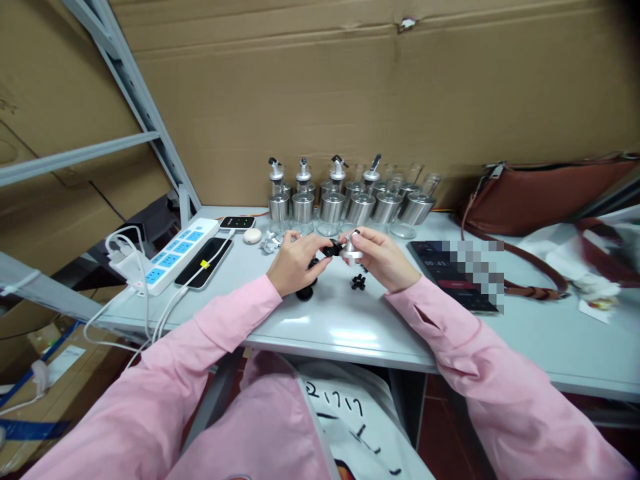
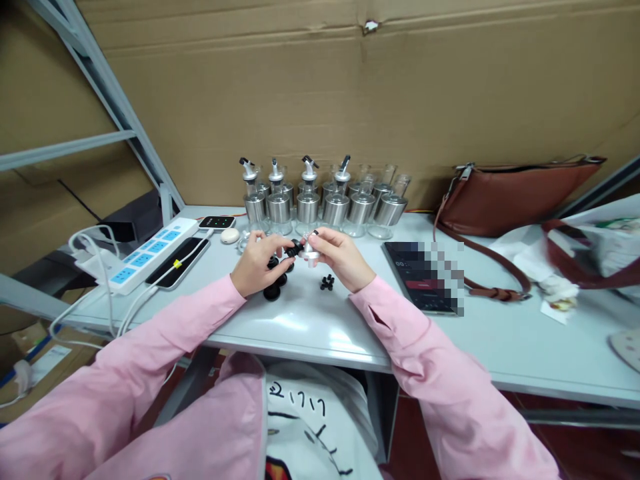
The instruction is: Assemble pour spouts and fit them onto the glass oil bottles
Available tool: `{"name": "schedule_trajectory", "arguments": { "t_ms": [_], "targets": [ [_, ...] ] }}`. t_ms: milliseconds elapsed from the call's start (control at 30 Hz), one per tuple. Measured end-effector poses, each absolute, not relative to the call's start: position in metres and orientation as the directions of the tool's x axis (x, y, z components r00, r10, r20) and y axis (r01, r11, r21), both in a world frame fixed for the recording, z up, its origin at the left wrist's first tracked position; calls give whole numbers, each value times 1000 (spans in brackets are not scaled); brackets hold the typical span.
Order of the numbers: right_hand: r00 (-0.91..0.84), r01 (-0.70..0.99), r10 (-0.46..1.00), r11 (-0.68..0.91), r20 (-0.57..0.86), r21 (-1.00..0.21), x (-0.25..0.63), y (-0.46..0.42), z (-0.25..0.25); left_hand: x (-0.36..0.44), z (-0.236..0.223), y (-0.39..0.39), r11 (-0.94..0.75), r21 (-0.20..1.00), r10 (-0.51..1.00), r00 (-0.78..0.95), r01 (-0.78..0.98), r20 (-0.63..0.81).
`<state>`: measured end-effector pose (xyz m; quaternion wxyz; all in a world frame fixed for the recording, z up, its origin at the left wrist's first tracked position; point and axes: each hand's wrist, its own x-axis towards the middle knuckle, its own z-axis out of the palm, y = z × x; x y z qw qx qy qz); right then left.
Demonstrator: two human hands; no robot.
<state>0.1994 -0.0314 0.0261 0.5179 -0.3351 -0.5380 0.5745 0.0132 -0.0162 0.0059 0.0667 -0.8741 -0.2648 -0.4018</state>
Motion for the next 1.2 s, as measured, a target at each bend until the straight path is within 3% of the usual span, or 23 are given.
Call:
{"name": "schedule_trajectory", "arguments": {
  "t_ms": [400, 1200],
  "targets": [
    [-265, -255, 944, 128, 197, -958, 200, -32, 25, 12, 4, -14, -886, 82, 335, 507, 457, 794],
    [-229, -257, 953, 139, 200, -956, 201, -31, 25, 13, 6, -16, -898, 96, 325, 500, 430, 803]
  ]
}}
